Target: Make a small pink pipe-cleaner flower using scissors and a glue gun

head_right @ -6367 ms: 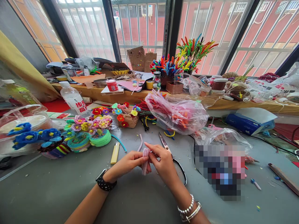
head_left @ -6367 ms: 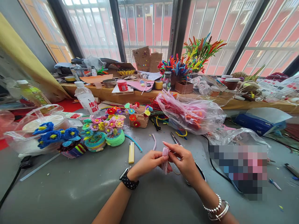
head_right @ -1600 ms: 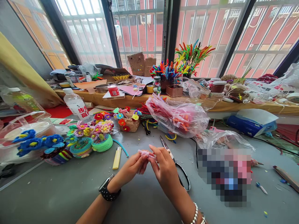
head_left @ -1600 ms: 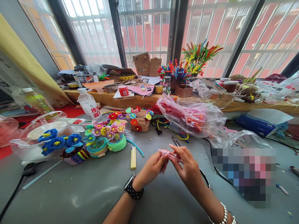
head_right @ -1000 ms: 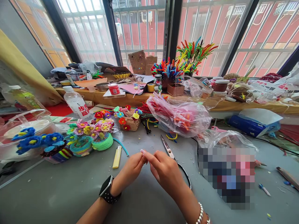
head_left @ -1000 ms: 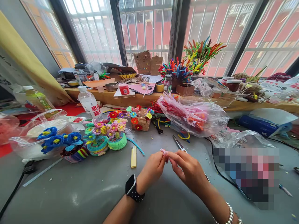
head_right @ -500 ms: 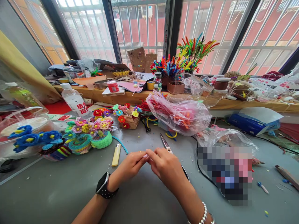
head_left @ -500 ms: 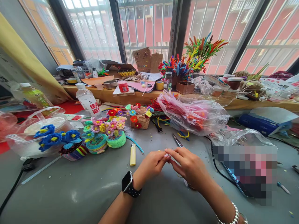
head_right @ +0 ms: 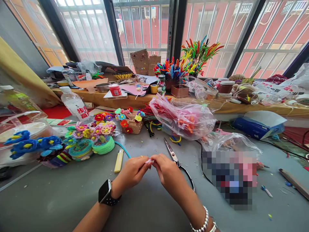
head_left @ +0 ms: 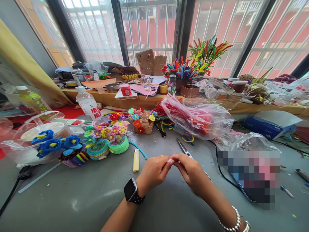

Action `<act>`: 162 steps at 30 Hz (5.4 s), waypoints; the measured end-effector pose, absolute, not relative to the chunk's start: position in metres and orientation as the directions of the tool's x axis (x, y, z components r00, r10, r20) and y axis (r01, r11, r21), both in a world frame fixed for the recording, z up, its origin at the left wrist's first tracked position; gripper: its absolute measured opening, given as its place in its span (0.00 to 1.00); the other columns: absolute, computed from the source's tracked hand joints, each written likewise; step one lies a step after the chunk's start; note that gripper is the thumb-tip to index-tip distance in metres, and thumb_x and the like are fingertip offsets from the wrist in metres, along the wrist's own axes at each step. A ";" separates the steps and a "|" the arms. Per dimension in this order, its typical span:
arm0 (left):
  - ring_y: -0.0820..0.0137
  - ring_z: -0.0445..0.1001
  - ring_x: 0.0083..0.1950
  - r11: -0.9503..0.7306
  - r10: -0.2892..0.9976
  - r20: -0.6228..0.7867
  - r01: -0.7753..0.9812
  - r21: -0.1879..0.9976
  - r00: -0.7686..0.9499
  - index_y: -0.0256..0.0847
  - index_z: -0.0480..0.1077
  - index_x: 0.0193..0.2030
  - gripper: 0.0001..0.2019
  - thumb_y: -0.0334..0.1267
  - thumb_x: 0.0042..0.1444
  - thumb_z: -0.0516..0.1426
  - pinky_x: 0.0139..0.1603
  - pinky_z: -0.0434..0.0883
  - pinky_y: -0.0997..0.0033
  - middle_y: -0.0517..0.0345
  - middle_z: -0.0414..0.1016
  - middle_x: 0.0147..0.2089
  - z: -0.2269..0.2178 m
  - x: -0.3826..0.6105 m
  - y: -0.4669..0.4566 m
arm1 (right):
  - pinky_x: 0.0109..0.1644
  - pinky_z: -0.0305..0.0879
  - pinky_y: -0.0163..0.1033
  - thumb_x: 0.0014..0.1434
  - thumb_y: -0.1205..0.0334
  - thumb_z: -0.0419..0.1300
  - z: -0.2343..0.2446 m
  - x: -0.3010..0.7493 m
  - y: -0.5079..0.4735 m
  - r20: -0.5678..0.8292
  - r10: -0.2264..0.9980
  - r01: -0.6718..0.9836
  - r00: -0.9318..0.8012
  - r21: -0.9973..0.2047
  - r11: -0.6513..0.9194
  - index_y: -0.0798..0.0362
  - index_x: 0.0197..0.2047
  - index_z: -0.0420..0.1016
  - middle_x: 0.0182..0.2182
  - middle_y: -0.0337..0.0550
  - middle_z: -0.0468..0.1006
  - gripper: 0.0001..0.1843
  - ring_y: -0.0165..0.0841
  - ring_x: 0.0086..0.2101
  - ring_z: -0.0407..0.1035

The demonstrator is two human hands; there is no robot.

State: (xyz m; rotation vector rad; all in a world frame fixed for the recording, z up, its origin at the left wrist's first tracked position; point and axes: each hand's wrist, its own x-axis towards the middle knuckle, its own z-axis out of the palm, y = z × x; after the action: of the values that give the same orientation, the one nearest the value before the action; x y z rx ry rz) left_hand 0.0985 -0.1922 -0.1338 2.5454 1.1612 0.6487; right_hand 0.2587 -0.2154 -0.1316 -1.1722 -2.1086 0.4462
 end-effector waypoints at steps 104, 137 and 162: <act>0.80 0.52 0.21 -0.313 0.698 -0.055 0.373 0.873 0.714 0.34 0.61 0.19 0.19 0.45 0.55 0.46 0.22 0.51 0.79 0.66 0.54 0.17 -0.134 0.089 -0.182 | 0.21 0.36 0.32 0.43 0.49 0.61 -0.144 0.265 -0.206 -0.204 0.871 0.291 -0.446 -0.954 -0.075 0.59 0.25 0.76 0.14 0.31 0.51 0.18 0.21 0.18 0.42; 0.69 0.69 0.38 -0.767 0.598 0.428 0.639 0.061 0.677 0.38 0.60 0.48 0.13 0.30 0.57 0.44 0.37 0.68 0.69 0.53 0.70 0.40 -0.141 0.105 -0.192 | 0.20 0.37 0.32 0.41 0.50 0.62 -0.137 0.269 -0.202 -0.247 0.933 0.066 -0.263 -0.969 -0.237 0.56 0.24 0.70 0.15 0.29 0.53 0.16 0.20 0.17 0.39; 0.66 0.70 0.38 -0.740 0.603 0.425 0.672 -0.017 0.675 0.35 0.60 0.46 0.12 0.28 0.56 0.44 0.38 0.69 0.64 0.51 0.71 0.39 -0.144 0.111 -0.191 | 0.27 0.50 0.30 0.46 0.44 0.57 -0.139 0.262 -0.202 -0.087 0.943 0.077 -0.321 -0.995 -0.066 0.55 0.23 0.62 0.20 0.33 0.58 0.21 0.25 0.24 0.53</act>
State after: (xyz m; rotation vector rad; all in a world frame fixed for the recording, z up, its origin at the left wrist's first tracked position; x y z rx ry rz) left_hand 0.1107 -0.1910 -0.1438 3.0309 1.1643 0.6656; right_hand 0.2622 -0.2021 -0.1391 -1.1420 -1.4633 1.4797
